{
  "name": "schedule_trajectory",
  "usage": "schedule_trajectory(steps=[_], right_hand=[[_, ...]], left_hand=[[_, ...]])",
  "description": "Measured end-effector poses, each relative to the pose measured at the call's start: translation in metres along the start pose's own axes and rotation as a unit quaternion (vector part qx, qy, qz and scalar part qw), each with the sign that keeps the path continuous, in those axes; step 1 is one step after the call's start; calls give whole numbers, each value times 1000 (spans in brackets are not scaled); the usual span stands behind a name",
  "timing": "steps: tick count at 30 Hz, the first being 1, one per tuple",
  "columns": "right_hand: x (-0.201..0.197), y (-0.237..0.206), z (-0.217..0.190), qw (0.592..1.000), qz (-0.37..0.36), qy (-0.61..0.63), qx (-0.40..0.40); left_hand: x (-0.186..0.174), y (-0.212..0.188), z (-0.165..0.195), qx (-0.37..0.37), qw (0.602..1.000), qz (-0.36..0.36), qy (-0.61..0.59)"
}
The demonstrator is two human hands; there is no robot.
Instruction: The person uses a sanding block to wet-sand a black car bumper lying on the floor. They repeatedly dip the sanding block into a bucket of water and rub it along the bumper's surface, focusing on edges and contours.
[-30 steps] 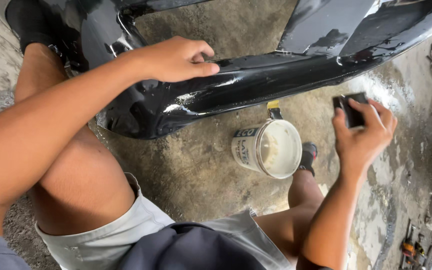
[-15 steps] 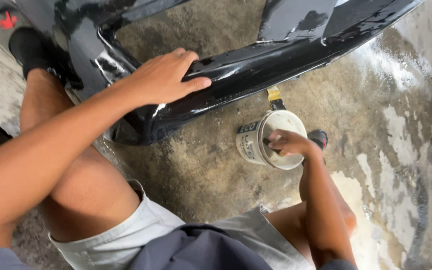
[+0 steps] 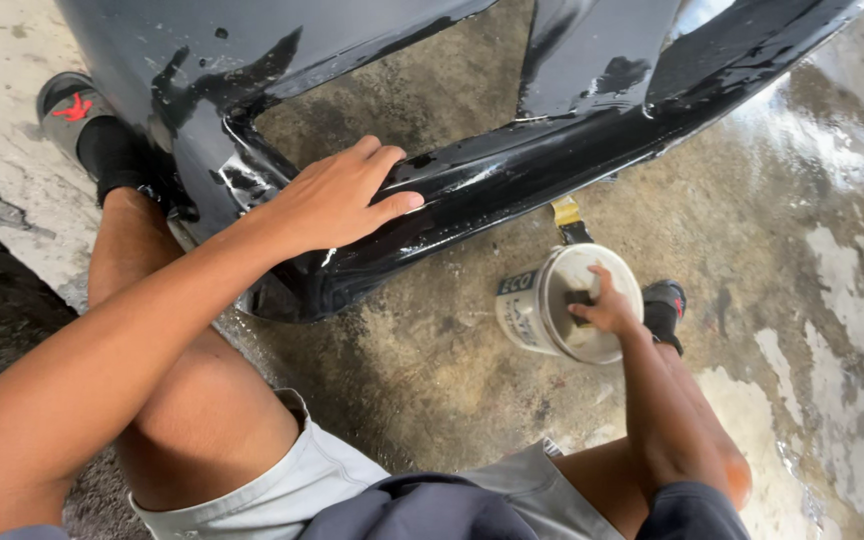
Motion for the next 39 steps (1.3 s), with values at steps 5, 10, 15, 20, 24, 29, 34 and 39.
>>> schedule_trajectory(steps=[5,10,15,20,24,29,34,39], right_hand=[[-24,14,8,996,70,-20,-47],[-46,15,48,989,127,-70,39],[-80,9,78,973,205,-51,92],[-55,19,78,991,114,-21,65],[-7,21,76,996,44,31,68],[7,24,80,984,28,138,106],[-99,51,52,838,278,470,9],[-205,90,-35,684,221,675,-167]], left_hand=[[-6,-3,0,-8,1000,-3,-2],[-7,-5,7,13,1000,2,26],[-12,-9,18,16,999,5,38],[-3,-17,40,37,998,-8,54],[9,-19,54,78,991,40,101],[19,-17,49,71,990,64,108],[20,-12,46,52,993,56,95],[16,-14,48,42,995,52,71]])
Point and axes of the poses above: each hand's wrist, its own y-axis towards the middle knuckle, its own x-axis out of the palm, z = x × y, the point moved 9 cm from there along y, towards the middle knuckle, and after that the axes turned 14 degrees about -x, right-handed, at the moved point
